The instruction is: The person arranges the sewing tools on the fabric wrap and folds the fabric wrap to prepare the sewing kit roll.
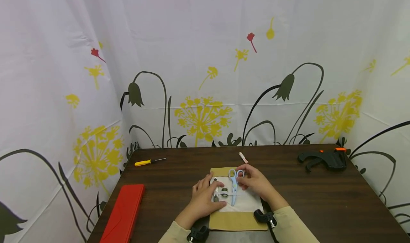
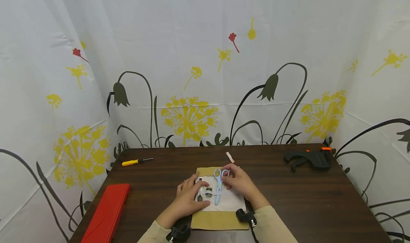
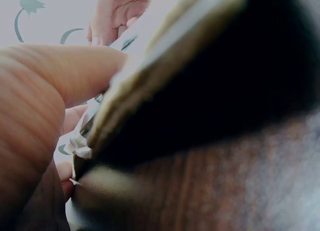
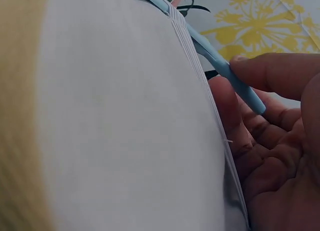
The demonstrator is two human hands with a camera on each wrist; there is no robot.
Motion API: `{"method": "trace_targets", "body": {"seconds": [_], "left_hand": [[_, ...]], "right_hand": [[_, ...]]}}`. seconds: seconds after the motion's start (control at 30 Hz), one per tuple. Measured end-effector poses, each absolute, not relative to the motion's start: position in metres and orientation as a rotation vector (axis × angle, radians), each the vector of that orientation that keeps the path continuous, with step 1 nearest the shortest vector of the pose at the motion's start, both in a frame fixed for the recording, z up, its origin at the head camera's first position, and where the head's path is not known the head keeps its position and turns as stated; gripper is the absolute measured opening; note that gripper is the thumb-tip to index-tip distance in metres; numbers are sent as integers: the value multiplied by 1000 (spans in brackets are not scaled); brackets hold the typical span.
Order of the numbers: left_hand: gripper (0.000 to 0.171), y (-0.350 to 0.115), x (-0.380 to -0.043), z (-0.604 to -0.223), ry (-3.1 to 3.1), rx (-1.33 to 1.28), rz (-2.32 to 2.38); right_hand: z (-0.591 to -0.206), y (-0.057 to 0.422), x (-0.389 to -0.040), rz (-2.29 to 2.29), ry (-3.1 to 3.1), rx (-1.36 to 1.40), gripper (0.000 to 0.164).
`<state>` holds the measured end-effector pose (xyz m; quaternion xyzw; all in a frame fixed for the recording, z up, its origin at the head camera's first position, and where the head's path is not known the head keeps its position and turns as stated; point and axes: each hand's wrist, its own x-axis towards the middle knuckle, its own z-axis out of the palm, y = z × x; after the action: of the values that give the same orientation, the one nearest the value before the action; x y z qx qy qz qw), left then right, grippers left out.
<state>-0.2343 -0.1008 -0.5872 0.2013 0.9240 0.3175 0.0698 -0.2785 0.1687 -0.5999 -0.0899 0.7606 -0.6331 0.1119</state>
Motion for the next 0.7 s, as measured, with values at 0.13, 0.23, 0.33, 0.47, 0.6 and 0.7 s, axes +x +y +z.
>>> {"method": "trace_targets", "body": {"seconds": [0.13, 0.23, 0.33, 0.47, 0.6, 0.7], "left_hand": [[56, -101, -235, -587, 2777, 603, 956], [55, -101, -235, -587, 2779, 608, 958], [56, -101, -234, -587, 2783, 614, 958], [57, -101, -235, -587, 2783, 614, 955], [57, -102, -235, -587, 2781, 614, 951], [57, -101, -235, -587, 2780, 612, 949]], "right_hand": [[-598, 168, -278, -1770, 2307, -306, 32], [-599, 168, -278, -1730, 2357, -337, 30], [-598, 167, -278, -1704, 2419, -360, 27], [-598, 167, -279, -1664, 2485, -366, 26], [-600, 167, -280, -1628, 2516, -381, 27], [-600, 167, -280, -1618, 2527, -407, 27]]}}
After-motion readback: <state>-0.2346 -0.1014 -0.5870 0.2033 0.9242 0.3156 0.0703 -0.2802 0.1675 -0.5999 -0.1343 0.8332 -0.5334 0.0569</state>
